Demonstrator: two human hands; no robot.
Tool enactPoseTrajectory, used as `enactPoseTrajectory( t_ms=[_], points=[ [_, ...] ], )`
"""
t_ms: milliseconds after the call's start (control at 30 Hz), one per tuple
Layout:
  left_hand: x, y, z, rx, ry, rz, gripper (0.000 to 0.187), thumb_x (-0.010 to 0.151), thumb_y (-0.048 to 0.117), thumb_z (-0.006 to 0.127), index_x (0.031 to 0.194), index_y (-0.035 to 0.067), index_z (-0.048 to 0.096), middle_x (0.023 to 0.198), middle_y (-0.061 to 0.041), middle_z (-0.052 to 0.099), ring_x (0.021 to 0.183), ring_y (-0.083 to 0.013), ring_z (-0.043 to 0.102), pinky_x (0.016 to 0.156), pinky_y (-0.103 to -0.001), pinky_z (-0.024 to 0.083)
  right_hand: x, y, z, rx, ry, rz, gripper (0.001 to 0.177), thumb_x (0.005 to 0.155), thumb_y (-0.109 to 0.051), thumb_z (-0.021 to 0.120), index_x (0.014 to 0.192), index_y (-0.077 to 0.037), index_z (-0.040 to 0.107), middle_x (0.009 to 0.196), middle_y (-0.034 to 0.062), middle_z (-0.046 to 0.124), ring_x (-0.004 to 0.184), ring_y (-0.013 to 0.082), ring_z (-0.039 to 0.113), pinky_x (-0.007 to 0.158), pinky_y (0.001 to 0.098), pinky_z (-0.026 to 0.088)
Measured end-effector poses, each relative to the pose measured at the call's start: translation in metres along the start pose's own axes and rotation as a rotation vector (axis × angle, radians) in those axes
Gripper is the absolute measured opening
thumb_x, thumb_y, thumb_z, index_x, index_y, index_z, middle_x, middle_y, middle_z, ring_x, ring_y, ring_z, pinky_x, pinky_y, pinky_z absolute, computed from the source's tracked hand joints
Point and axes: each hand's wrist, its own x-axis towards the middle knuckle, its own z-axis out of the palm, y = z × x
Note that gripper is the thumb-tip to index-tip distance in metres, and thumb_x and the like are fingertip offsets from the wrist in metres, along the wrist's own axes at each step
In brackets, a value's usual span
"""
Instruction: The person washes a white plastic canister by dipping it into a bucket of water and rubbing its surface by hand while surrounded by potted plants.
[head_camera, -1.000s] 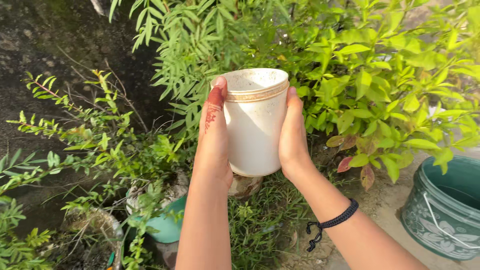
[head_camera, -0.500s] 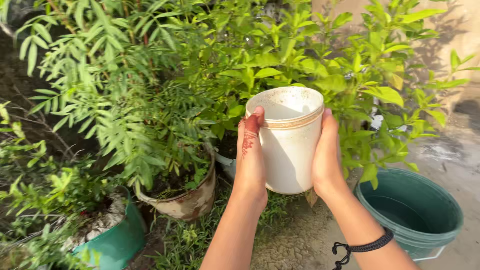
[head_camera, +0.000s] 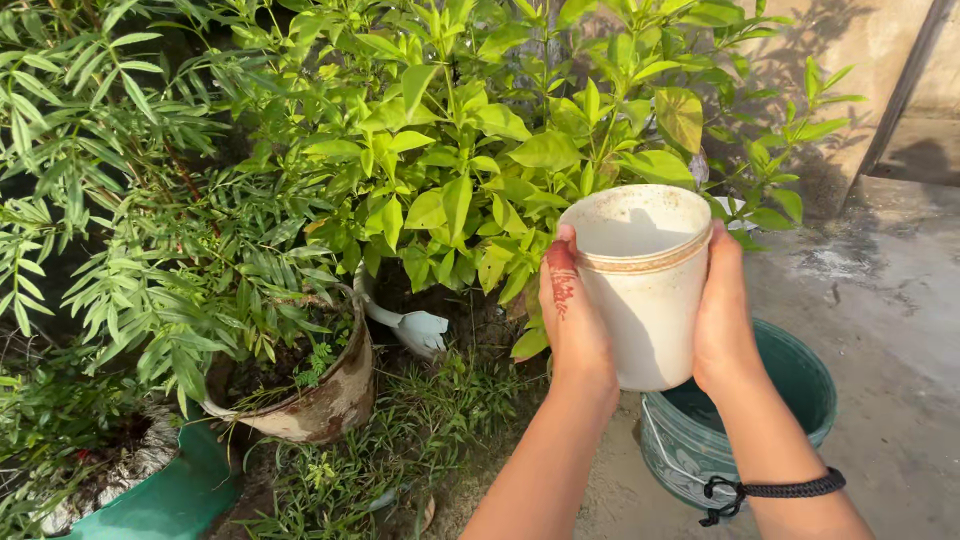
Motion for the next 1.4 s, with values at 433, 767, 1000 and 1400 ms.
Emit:
enactPoseTrajectory(
  t_ms=[433,767,1000,1400],
  points=[
    [-0.001,-0.07,0.051,-0.078,0.106,-0.085,0.064,0.097,0.052,0.033,0.147,0.015,0.049,0.149,0.0,0.057,0.134,-0.0167,0.051,0.112,-0.032,0.032,0.007,-0.01,-0.095,-0.224,0.103,-0.013,0.055,0.107,-0.047,0.036,0.116,-0.002,0.066,0.112,0.0035,0.068,0.099,0.0118,0.057,0.089,0.0309,0.046],
    [0.027,-0.123,0.104,-0.006,-0.055,-0.085,0.054,0.101,0.042,0.033,0.139,0.011,0.057,0.143,-0.004,0.062,0.129,-0.0177,0.056,0.109,-0.031,0.037,0.028,-0.021,-0.155,-0.199,0.245,-0.051,0.057,0.104,-0.048,0.034,0.121,-0.003,0.066,0.119,0.0032,0.069,0.108,0.0125,0.059,0.096,0.0286,0.046],
    [0.045,-0.169,0.123,-0.11,0.004,-0.224,0.047,0.099,0.039,0.045,0.128,0.008,0.064,0.134,-0.009,0.066,0.121,-0.023,0.061,0.105,-0.036,0.043,0.037,-0.031,-0.196,-0.416,0.288,-0.005,0.071,0.101,-0.058,0.032,0.131,-0.001,0.063,0.133,0.0098,0.067,0.12,0.018,0.057,0.105,0.0317,0.042],
    [0.078,-0.218,0.096,-0.088,-0.032,-0.181,0.051,0.099,0.038,0.039,0.126,0.001,0.061,0.128,-0.016,0.066,0.118,-0.027,0.063,0.104,-0.039,0.045,0.032,-0.042,-0.191,-0.427,-0.043,0.271,0.097,0.087,-0.081,0.026,0.159,-0.016,0.033,0.168,0.0083,0.034,0.155,0.0249,0.029,0.123,0.0467,0.02]
  ],
)
